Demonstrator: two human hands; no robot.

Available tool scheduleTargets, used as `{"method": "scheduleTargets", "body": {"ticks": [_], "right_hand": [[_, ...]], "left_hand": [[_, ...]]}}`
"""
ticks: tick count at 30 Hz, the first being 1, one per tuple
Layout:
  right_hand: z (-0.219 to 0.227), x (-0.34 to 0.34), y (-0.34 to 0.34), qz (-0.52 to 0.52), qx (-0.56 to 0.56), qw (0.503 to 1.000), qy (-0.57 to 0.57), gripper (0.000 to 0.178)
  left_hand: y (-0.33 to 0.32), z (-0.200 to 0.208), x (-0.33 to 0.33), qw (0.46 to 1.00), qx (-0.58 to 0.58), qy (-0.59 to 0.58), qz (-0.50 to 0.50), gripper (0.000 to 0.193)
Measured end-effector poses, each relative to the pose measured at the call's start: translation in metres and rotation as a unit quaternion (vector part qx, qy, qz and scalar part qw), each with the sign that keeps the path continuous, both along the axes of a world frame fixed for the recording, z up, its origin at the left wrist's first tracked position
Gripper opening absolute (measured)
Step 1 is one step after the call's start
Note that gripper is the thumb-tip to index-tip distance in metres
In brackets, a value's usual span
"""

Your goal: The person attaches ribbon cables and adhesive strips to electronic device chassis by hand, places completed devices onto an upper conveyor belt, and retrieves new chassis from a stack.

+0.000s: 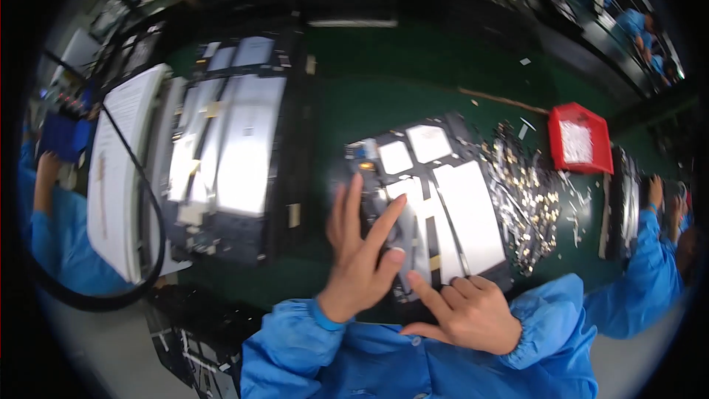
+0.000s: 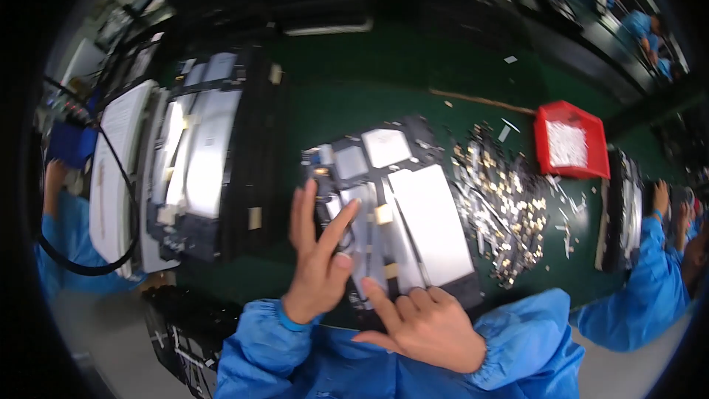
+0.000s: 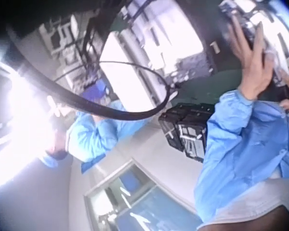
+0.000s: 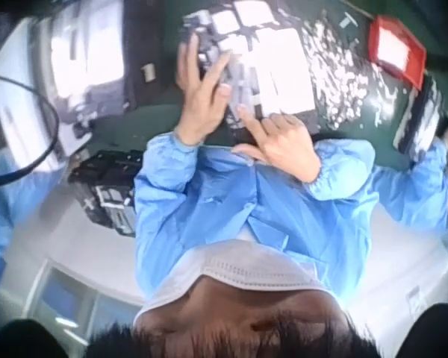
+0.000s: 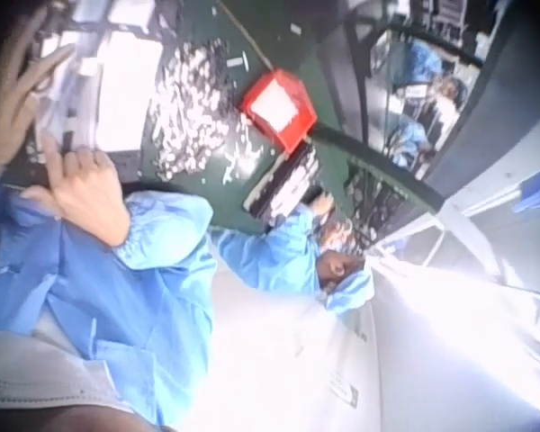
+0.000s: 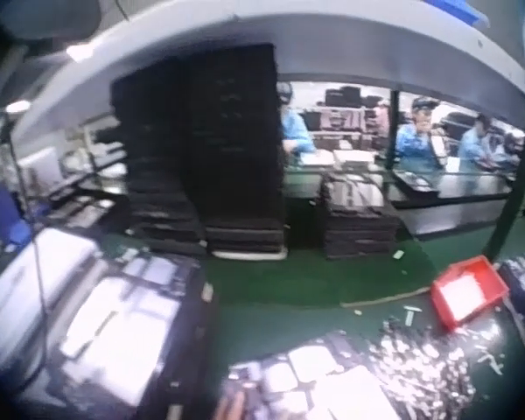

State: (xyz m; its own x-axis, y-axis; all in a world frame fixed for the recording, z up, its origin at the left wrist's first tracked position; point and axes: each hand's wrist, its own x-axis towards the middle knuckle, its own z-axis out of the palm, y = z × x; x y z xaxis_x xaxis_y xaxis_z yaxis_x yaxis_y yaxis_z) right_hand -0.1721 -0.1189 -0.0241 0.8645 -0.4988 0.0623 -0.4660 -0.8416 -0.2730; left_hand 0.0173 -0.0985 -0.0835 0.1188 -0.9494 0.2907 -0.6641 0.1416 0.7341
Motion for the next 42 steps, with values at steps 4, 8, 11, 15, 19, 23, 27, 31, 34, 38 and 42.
{"method": "scheduleTargets", "body": {"ticks": [4,8,11,15,19,23,27,31,34,38,42], "right_hand": [[0.017,-0.006,-0.016,-0.045,0.068,0.993,-0.09,0.066],[0.0,-0.036,-0.035,-0.293,0.065,0.934,-0.193,0.051],[-0.025,-0.044,-0.039,-0.33,0.293,0.853,-0.279,0.045],[-0.037,-0.051,-0.037,-0.291,0.298,0.847,-0.332,0.046],[-0.017,-0.061,-0.029,-0.392,0.358,0.765,-0.364,0.053],[0.036,-0.061,-0.052,-0.388,0.41,0.661,-0.495,0.066],[0.062,-0.079,-0.125,-0.355,0.33,0.695,-0.531,0.066],[0.09,-0.075,-0.206,-0.322,0.336,0.661,-0.588,0.063],[0.091,-0.087,-0.299,-0.298,0.374,0.644,-0.597,0.046],[0.07,-0.1,-0.402,-0.246,0.416,0.645,-0.592,0.028],[0.0,-0.085,-0.478,-0.283,0.415,0.642,-0.579,0.03]], "left_hand": [[0.032,-0.001,-0.014,0.983,-0.022,0.158,0.09,0.067],[0.054,0.004,-0.03,0.983,0.081,0.139,0.09,0.065],[0.064,0.0,-0.04,0.986,0.096,0.112,0.081,0.065],[0.07,0.0,-0.045,0.986,0.065,0.117,0.103,0.066],[0.061,0.018,-0.044,0.975,-0.008,0.209,0.08,0.072],[0.043,0.063,-0.032,0.948,-0.198,0.244,0.049,0.051],[0.028,0.115,-0.035,0.9,-0.397,0.177,-0.047,0.032],[0.004,0.127,-0.008,0.884,-0.417,0.138,-0.158,0.034],[0.007,0.134,-0.007,0.868,-0.45,0.126,-0.169,0.027],[0.016,0.154,-0.025,0.904,-0.34,0.257,-0.027,0.013],[0.019,0.149,-0.019,0.924,-0.224,0.299,0.085,0.015]]}}
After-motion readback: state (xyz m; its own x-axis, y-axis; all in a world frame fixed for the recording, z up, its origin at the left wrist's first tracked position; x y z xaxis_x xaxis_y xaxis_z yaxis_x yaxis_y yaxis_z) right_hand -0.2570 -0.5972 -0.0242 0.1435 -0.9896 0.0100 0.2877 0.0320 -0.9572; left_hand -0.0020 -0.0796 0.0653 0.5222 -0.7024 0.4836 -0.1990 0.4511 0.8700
